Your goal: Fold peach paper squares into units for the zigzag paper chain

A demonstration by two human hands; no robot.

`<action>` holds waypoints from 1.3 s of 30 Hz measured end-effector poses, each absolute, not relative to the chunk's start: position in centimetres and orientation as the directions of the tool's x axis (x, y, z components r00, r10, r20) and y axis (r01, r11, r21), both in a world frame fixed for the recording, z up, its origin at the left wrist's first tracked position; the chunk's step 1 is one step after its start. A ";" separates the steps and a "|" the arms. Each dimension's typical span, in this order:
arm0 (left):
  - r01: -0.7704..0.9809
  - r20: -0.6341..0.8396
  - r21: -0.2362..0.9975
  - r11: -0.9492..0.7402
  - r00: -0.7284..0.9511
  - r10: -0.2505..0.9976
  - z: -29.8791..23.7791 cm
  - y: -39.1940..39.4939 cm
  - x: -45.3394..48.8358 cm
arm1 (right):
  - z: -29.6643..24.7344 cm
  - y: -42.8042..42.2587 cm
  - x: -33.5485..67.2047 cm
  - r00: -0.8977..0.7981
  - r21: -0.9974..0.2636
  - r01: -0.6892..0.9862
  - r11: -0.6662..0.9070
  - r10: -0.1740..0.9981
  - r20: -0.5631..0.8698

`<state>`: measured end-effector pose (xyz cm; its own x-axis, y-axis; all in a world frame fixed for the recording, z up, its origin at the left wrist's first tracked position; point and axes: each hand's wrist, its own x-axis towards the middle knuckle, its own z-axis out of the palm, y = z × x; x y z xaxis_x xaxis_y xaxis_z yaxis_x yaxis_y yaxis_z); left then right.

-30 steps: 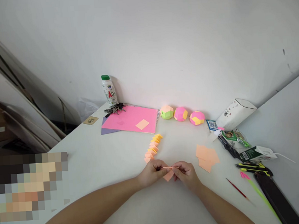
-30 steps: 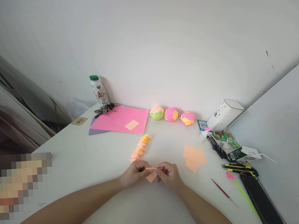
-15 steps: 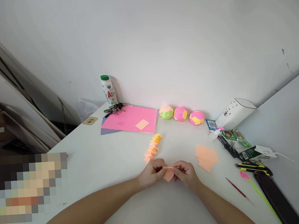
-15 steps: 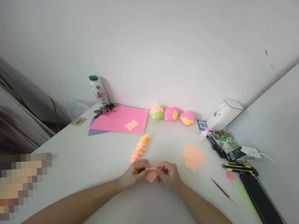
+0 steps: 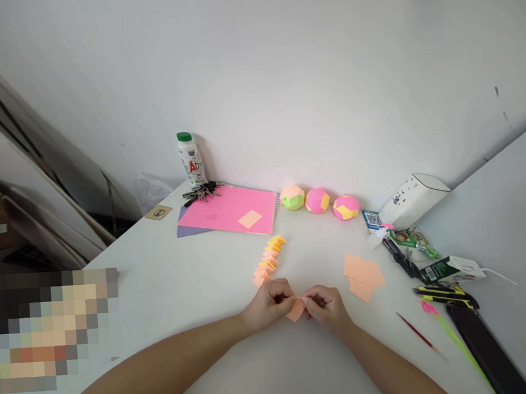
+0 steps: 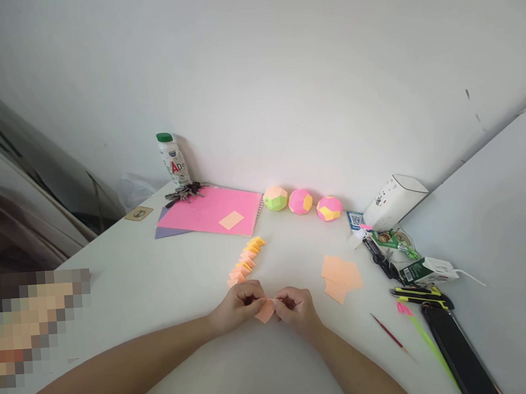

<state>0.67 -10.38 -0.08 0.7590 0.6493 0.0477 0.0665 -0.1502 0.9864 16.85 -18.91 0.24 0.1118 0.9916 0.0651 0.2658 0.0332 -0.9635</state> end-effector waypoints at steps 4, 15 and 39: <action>0.036 0.047 0.993 -0.112 0.751 0.659 0.0 -10.3 0.6 | 0.0 -19.0 17.1 0.167 -0.974 0.223 0.031 0.984 0.070; -0.011 0.046 0.998 -0.056 0.729 0.683 -0.5 -10.0 0.6 | 0.3 -18.7 17.3 0.193 -0.998 0.053 -0.027 0.981 -0.016; 0.062 0.057 0.984 -0.170 0.787 0.614 -0.4 -10.7 0.7 | 0.1 -18.6 16.7 0.095 -0.946 0.322 0.050 0.992 0.084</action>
<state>0.69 -10.67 -0.44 0.7870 0.6143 0.0567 0.0617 -0.1699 0.9835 16.66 -18.62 0.07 0.0950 0.9919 0.0844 0.3215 0.0496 -0.9456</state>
